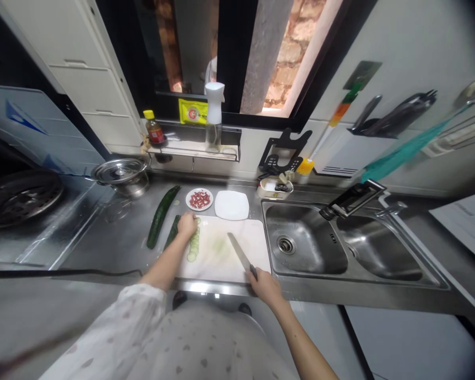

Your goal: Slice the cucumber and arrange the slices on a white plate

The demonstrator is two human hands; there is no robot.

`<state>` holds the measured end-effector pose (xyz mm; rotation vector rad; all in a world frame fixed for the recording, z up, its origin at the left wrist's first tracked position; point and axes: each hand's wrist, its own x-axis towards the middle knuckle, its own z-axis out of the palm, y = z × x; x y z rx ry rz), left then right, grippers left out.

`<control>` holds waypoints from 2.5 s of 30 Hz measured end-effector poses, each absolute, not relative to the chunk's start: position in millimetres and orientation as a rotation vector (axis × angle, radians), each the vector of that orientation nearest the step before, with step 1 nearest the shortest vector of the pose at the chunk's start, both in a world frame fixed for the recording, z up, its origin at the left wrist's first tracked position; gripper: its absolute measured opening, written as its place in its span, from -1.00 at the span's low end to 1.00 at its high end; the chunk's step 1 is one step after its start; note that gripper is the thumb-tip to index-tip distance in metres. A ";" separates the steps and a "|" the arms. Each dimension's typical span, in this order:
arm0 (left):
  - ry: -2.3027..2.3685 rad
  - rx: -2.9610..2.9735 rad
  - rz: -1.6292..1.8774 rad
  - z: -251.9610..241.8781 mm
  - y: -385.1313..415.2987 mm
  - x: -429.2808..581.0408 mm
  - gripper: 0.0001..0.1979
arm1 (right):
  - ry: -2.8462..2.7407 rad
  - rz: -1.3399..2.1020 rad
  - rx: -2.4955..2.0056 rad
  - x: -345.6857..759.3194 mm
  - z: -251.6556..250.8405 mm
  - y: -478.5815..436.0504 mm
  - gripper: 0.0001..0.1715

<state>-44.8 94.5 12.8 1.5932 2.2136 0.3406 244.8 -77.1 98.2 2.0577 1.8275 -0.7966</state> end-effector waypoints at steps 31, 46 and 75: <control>1.610 1.706 0.419 10.6 74.5 7.8 -0.78 | 1.884 -0.773 2.085 247.0 89.9 -80.8 -0.48; 1.569 1.728 0.485 4.2 71.9 4.1 -0.71 | 1.921 -0.724 2.031 239.0 95.1 -84.4 -0.50; 1.826 1.762 0.246 16.4 67.2 13.8 -0.70 | 1.929 -0.727 1.980 227.3 96.8 -88.4 -0.49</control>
